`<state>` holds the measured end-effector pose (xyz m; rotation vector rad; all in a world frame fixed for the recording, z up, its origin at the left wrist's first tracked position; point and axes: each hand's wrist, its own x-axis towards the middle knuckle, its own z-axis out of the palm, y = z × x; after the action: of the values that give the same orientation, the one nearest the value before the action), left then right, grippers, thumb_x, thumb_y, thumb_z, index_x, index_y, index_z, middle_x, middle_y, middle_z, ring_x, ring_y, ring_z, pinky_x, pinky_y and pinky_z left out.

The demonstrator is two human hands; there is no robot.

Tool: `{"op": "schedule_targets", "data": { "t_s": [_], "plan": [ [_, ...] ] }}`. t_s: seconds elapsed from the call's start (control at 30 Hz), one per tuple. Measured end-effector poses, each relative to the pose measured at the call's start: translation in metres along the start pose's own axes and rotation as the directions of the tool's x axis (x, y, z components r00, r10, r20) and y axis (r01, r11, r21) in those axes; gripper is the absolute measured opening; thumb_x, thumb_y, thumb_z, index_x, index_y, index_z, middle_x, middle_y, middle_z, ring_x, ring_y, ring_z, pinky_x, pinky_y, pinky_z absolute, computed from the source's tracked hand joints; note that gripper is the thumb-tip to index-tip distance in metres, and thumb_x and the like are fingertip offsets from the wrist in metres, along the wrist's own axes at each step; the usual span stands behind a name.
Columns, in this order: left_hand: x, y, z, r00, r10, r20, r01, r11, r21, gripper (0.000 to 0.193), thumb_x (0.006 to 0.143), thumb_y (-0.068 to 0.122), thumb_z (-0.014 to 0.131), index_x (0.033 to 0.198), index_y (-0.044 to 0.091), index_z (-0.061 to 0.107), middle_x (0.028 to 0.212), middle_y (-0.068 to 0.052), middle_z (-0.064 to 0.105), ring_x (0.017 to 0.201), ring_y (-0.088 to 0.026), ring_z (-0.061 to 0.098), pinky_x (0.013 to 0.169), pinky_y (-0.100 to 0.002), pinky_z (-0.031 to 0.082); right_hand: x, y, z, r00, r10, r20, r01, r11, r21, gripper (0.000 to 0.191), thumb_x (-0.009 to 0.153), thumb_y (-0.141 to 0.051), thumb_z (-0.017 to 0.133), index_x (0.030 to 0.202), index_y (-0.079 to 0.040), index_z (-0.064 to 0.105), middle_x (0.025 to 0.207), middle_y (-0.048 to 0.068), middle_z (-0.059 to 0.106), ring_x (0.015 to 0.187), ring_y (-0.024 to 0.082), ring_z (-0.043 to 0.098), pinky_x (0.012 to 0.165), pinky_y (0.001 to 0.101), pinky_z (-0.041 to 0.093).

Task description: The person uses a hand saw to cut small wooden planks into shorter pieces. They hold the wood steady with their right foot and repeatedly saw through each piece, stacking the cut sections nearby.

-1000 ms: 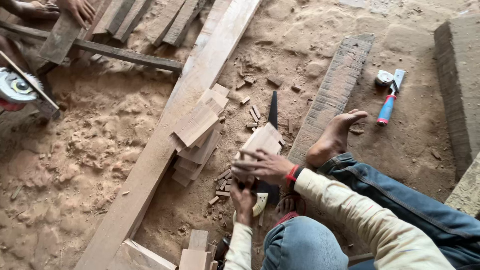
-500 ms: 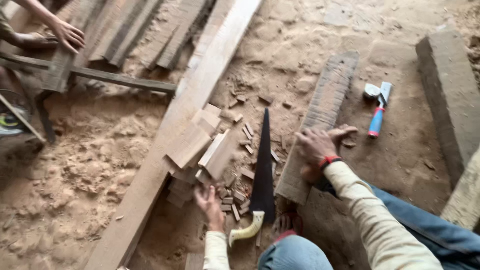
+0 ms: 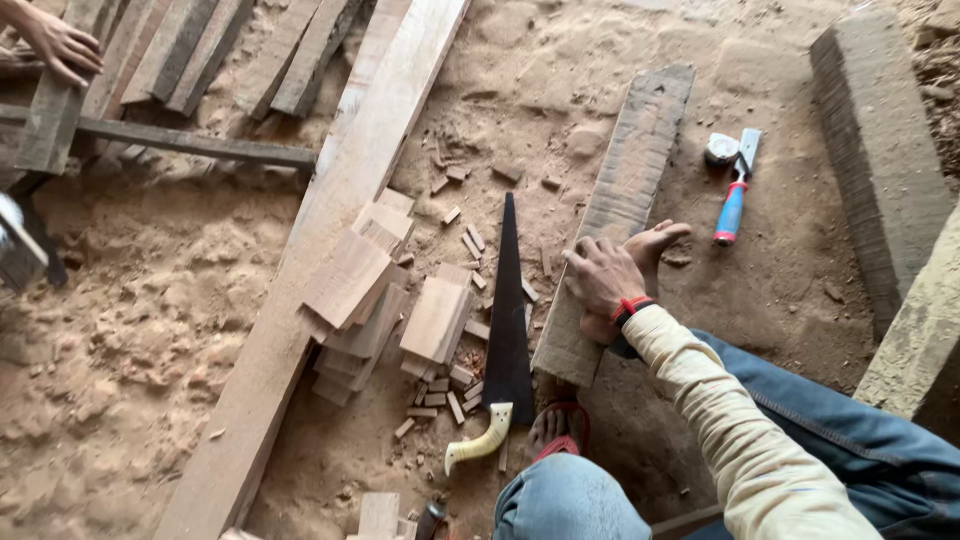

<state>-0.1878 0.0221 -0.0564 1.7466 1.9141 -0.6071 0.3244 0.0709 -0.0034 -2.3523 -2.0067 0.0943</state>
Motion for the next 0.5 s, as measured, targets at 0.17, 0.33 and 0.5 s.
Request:
{"op": "schedule_targets", "data": {
  "t_s": [0.17, 0.33, 0.5],
  "plan": [
    [-0.058, -0.078, 0.051, 0.999, 0.030, -0.028, -0.027, 0.996, 0.085, 0.125, 0.062, 0.046, 0.087, 0.159, 0.026, 0.010, 0.153, -0.018, 0.034, 0.130, -0.037, 0.044, 0.104, -0.058, 0.042, -0.012, -0.004, -0.010, 0.996, 0.011, 0.090, -0.006, 0.999, -0.052, 0.044, 0.086, -0.038, 0.067, 0.124, -0.017, 0.062, 0.119, 0.009, 0.059, 0.112, 0.028, 0.058, 0.086, 0.0444, 0.051],
    [-0.080, -0.101, 0.054, 1.000, 0.008, 0.024, -0.009, 0.998, 0.056, 0.138, 0.054, 0.053, 0.094, 0.160, 0.028, 0.008, 0.155, -0.019, 0.031, 0.139, -0.041, 0.036, 0.114, -0.061, 0.033, -0.017, -0.008, -0.008, 0.998, -0.056, 0.037, 0.057, 0.998, -0.019, 0.049, 0.079, -0.038, 0.070, 0.123, -0.017, 0.065, 0.124, 0.012, 0.061, 0.110, 0.030, 0.058, 0.088, 0.0440, 0.050],
    [-0.061, -0.029, 0.023, 0.993, 0.116, 0.011, -0.115, 0.992, -0.049, 0.135, 0.052, 0.040, 0.093, 0.158, 0.029, 0.011, 0.152, -0.021, 0.036, 0.138, -0.041, 0.038, 0.113, -0.060, 0.032, -0.013, -0.002, 0.007, 0.998, -0.015, -0.068, 0.019, 0.997, 0.072, 0.040, 0.093, -0.037, 0.067, 0.129, -0.019, 0.068, 0.120, 0.009, 0.064, 0.110, 0.030, 0.059, 0.093, 0.0446, 0.049]
  ]
}}
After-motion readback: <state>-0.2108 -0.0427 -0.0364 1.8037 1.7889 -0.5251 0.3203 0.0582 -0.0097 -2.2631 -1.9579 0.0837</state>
